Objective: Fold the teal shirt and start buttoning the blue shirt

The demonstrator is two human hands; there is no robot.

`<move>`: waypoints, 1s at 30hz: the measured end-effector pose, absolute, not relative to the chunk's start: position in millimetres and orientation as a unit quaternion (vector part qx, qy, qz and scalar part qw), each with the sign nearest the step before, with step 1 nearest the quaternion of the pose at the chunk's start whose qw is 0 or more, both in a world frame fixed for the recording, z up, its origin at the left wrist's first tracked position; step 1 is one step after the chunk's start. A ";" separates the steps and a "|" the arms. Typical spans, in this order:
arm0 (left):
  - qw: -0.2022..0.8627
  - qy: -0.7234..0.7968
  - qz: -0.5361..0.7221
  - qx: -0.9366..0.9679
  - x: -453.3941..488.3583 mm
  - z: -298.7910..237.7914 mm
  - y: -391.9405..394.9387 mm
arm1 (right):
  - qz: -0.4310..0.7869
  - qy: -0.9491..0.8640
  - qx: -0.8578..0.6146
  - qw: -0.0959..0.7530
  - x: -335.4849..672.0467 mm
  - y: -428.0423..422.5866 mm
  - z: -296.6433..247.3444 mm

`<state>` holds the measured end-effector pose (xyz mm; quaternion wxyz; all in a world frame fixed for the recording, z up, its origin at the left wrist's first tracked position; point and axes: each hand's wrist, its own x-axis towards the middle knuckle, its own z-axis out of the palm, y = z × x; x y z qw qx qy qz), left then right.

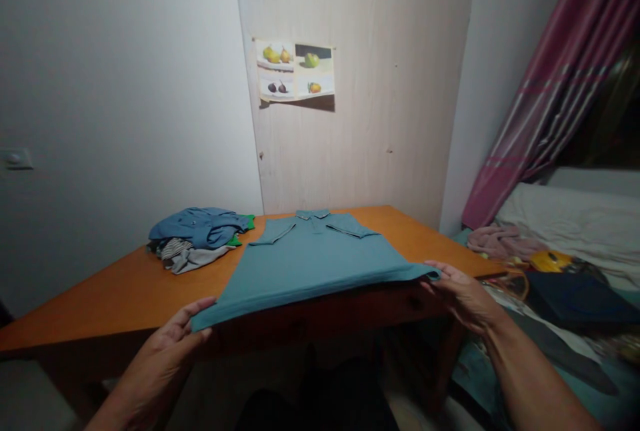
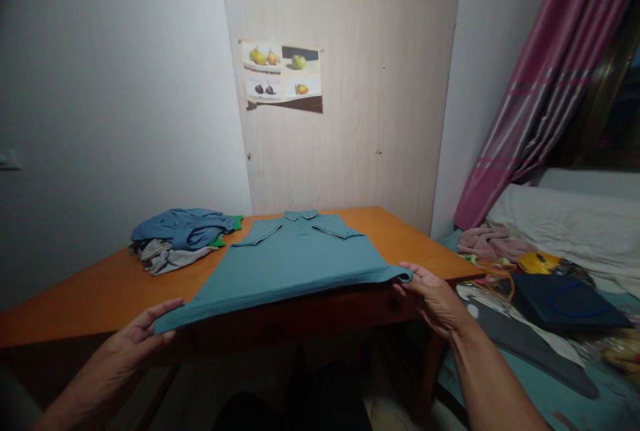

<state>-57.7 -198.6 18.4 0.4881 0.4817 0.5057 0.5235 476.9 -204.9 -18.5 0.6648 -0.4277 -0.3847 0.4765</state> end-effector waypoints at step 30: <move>0.444 0.527 0.557 0.464 -59.3 27.3 -176.1 | 0.335 -0.381 -0.539 0.672 492.8 -163.0 -15.2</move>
